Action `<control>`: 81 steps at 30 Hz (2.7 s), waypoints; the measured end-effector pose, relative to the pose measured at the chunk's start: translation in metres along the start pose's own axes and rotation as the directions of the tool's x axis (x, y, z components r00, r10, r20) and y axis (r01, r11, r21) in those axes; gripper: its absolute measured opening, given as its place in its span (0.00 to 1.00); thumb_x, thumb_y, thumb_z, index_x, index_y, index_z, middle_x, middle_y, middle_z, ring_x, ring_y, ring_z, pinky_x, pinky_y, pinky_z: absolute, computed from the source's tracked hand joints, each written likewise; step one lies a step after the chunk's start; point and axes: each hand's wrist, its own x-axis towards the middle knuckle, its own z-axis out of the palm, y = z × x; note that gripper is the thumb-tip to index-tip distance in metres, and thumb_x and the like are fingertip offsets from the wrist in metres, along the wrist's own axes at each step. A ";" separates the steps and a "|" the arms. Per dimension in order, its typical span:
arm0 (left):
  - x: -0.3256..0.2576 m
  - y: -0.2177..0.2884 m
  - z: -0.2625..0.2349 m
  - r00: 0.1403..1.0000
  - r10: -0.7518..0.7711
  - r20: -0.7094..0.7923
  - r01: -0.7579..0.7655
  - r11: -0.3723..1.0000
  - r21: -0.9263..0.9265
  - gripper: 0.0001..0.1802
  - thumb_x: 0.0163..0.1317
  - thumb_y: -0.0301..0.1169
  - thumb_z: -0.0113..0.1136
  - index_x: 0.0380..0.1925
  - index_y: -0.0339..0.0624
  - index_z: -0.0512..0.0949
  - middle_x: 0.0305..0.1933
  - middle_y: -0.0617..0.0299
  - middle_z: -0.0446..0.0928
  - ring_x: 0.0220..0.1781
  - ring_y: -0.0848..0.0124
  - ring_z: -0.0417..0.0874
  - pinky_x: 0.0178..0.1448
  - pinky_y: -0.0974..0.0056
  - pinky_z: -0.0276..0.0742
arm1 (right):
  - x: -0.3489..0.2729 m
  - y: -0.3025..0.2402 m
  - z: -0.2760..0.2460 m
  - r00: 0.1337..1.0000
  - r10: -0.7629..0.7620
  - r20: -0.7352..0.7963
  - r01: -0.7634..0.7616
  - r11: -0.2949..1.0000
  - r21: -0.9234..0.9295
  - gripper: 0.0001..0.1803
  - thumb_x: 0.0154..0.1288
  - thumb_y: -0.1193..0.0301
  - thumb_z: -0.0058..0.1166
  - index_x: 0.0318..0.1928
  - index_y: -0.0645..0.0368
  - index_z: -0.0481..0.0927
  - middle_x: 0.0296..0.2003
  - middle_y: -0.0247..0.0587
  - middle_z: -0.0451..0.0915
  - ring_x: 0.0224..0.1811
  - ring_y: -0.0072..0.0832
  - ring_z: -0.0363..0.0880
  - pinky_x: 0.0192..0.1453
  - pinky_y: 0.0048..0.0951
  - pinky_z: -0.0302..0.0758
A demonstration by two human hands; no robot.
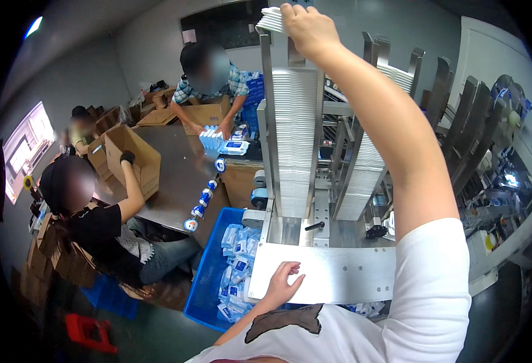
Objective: The person loads stacks of white plastic containers into a packaging machine and places them on a conveyor belt. They then use a spray bottle and a white cloth to clean the machine's surface and components. Finally, they handle and inspect blue and white packaged products moving along the conveyor.
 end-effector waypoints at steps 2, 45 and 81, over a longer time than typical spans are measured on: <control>0.003 0.003 -0.002 1.000 0.005 0.025 -0.005 1.000 0.003 0.16 0.56 0.29 0.62 0.43 0.35 0.74 0.40 0.54 0.75 0.39 0.65 0.79 0.44 0.65 0.76 | 0.004 0.002 -0.004 0.996 0.037 0.076 -0.037 0.999 -0.009 0.25 0.51 0.77 0.57 0.50 0.53 0.64 0.44 0.38 0.76 0.48 0.36 0.76 0.46 0.35 0.78; -0.420 0.143 0.136 0.775 -0.198 -0.600 0.541 0.698 0.469 0.19 0.52 0.26 0.59 0.46 0.46 0.70 0.52 0.56 0.65 0.52 0.55 0.73 0.51 0.56 0.73 | -0.638 -0.105 -0.292 0.382 -0.924 -0.010 -0.268 -0.122 0.956 0.08 0.45 0.79 0.53 0.22 0.61 0.67 0.20 0.46 0.68 0.26 0.39 0.73 0.29 0.32 0.69; -1.258 0.502 0.201 0.258 -0.582 -0.771 0.901 -0.144 0.410 0.42 0.39 0.30 0.67 0.59 0.33 0.64 0.64 0.49 0.62 0.69 0.55 0.57 0.71 0.57 0.53 | -0.832 -0.149 -0.763 -0.024 -0.939 0.343 -0.235 0.339 0.911 0.15 0.57 0.65 0.62 0.28 0.68 0.80 0.21 0.42 0.80 0.22 0.25 0.79 0.30 0.28 0.74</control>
